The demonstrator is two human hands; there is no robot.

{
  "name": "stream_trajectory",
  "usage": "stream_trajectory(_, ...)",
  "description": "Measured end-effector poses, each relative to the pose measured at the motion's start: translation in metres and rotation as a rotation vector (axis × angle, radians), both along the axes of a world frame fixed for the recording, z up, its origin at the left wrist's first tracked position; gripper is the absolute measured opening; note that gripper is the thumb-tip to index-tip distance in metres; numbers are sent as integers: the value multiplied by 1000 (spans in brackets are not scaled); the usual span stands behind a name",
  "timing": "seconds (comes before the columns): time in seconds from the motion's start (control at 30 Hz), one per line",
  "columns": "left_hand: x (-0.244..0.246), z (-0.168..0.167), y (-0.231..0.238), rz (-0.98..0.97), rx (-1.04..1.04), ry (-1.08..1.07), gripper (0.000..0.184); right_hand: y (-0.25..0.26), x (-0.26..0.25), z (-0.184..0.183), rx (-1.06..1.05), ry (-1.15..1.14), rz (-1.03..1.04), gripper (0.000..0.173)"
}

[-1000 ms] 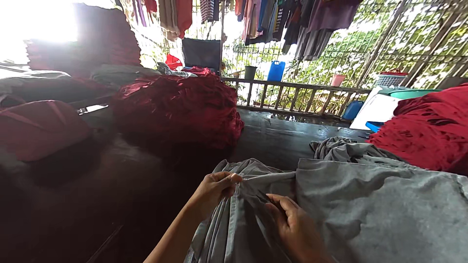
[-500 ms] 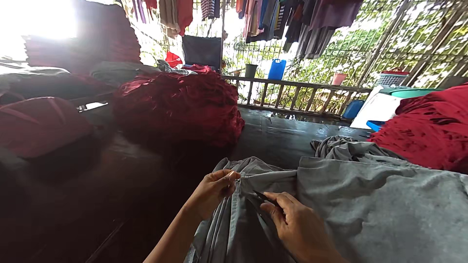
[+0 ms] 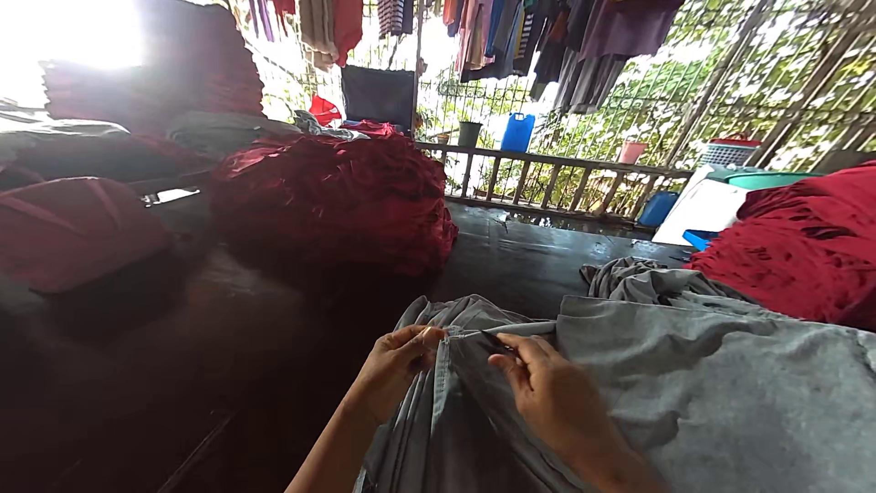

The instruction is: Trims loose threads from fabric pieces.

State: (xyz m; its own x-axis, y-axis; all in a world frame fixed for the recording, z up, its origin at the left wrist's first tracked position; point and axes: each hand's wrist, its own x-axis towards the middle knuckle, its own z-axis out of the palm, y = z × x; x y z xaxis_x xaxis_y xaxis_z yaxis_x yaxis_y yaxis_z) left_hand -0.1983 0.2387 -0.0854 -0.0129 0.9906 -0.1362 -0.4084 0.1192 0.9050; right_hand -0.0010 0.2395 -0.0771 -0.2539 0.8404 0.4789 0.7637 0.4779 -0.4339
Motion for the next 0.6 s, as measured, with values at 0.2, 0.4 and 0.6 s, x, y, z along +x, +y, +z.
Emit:
stream_trajectory(0.2, 1, 0, -3, 40, 16, 125, 23, 8, -23, -10, 206, -184, 24, 27)
stream_trajectory(0.4, 2, 7, 2, 61, 76, 215, 22, 2, -35, -21, 203, -72, -42, 31)
stream_trajectory(0.6, 8, 9, 1, 60, 87, 184, 22, -14, -42, -25, 90, 58, -106, 36)
